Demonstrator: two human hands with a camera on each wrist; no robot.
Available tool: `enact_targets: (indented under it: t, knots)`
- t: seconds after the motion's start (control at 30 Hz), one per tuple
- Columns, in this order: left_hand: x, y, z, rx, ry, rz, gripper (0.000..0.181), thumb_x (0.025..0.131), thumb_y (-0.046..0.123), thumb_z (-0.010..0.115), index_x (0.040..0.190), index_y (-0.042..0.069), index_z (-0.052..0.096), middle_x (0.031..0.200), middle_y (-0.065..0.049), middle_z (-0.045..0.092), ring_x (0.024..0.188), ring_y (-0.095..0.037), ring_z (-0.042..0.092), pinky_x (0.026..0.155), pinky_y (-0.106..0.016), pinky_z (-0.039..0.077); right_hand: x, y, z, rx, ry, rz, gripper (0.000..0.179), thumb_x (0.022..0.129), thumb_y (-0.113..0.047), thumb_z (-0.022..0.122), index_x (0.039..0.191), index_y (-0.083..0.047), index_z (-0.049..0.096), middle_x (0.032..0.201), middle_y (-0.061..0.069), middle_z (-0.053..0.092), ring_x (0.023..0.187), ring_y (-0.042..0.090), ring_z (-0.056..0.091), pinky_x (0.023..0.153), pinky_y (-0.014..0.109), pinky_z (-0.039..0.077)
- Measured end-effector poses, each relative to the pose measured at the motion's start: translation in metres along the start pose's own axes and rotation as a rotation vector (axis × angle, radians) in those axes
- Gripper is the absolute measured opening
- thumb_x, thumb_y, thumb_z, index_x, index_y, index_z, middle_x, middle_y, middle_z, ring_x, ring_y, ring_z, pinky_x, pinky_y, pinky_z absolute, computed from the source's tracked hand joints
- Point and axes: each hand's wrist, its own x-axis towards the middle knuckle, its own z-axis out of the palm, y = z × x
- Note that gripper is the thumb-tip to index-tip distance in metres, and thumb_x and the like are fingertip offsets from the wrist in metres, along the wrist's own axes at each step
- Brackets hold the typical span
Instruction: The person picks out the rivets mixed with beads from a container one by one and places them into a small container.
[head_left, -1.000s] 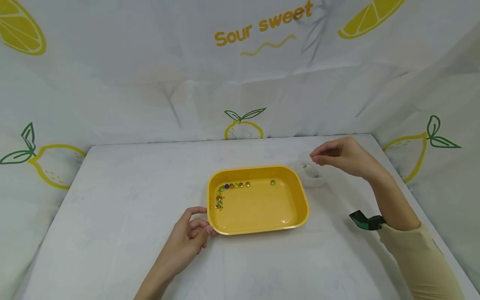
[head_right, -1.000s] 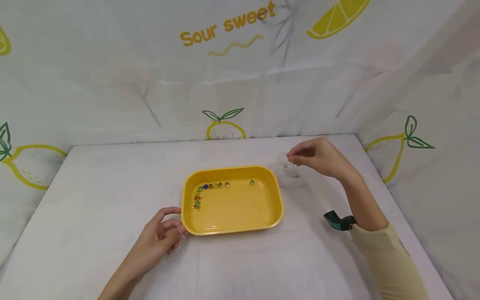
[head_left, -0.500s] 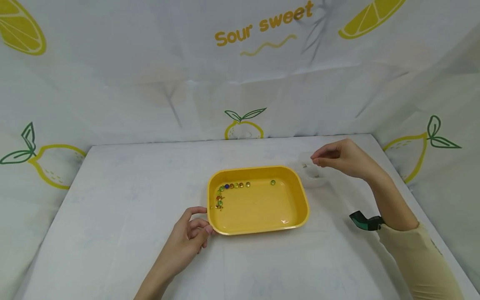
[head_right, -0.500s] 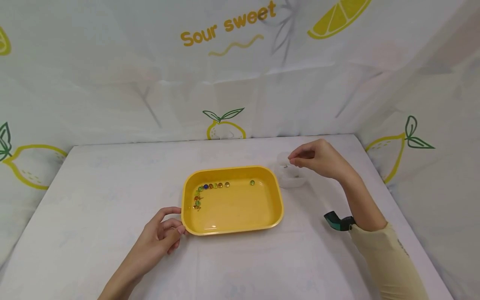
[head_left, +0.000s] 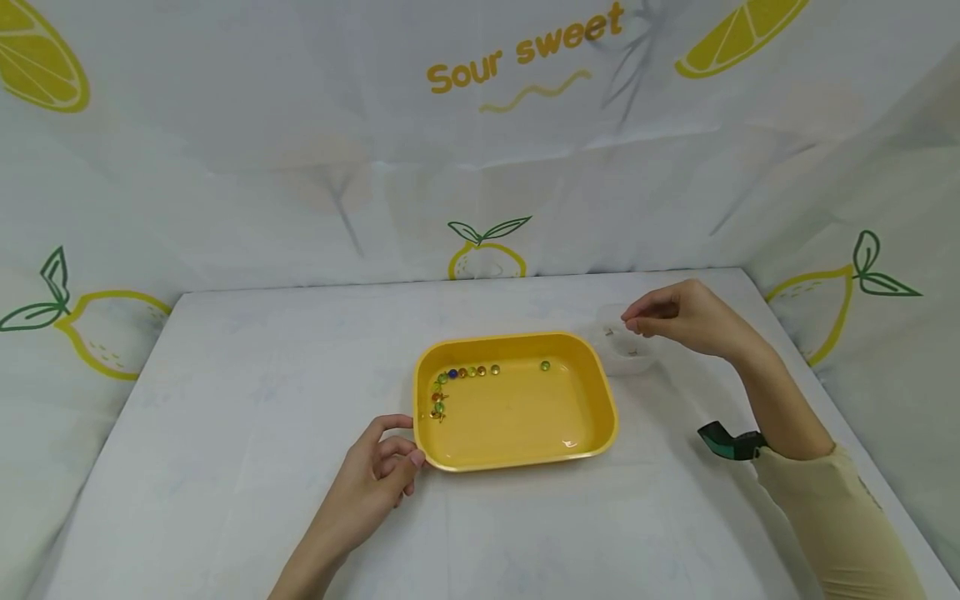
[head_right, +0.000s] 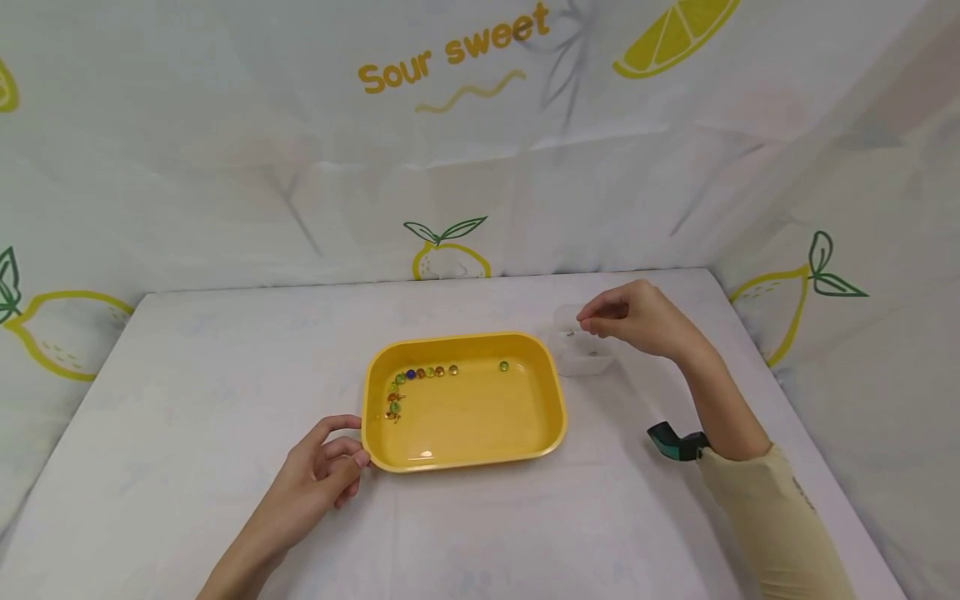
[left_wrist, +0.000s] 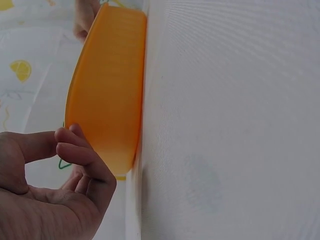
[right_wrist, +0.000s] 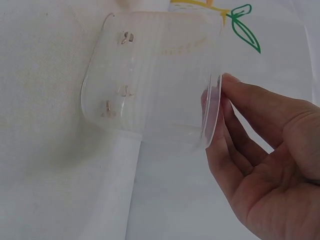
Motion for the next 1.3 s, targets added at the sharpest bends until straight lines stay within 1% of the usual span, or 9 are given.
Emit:
enact_targets:
  t: [0.33,0.63,1.07,1.3]
  knots:
    - [-0.0002,-0.0019,-0.0018,-0.014,-0.004,0.003,0.045,0.103,0.012,0.072,0.144,0.015,0.054,0.101,-0.01,0.072,0.067,-0.014,0.057,0.055,-0.022,0.044,0.0,-0.0019,-0.0002,-0.017,-0.001,0.011,0.019,0.103,-0.012,0.075,0.117,-0.001,0.08,0.112,0.018,0.081,0.089,0.014,0.077,0.082,0.02,0.063]
    - [0.0021,-0.0023,-0.0029,-0.038,-0.024,0.007,0.044,0.103,0.011,0.072,0.143,0.013,0.053,0.098,-0.01,0.071,0.067,-0.013,0.056,0.056,-0.022,0.044,-0.0008,-0.0007,-0.0007,-0.025,0.003,0.007,0.018,0.102,-0.012,0.076,0.116,-0.002,0.08,0.111,0.017,0.082,0.087,0.015,0.076,0.081,0.021,0.063]
    - [0.0021,-0.0018,-0.0015,-0.037,-0.014,-0.01,0.045,0.103,0.012,0.073,0.143,0.014,0.053,0.097,-0.009,0.07,0.068,-0.014,0.056,0.056,-0.022,0.044,-0.0013,-0.0003,-0.0021,-0.039,0.009,0.02,0.019,0.103,-0.012,0.075,0.118,-0.002,0.08,0.111,0.017,0.082,0.087,0.015,0.076,0.081,0.02,0.063]
    - [0.0025,-0.0022,-0.0017,-0.04,-0.02,-0.004,0.045,0.103,0.011,0.072,0.144,0.014,0.053,0.098,-0.01,0.071,0.068,-0.014,0.056,0.056,-0.022,0.044,-0.0023,-0.0033,-0.0028,-0.041,0.016,0.015,0.019,0.102,-0.013,0.076,0.117,-0.003,0.08,0.111,0.017,0.082,0.087,0.013,0.076,0.081,0.02,0.063]
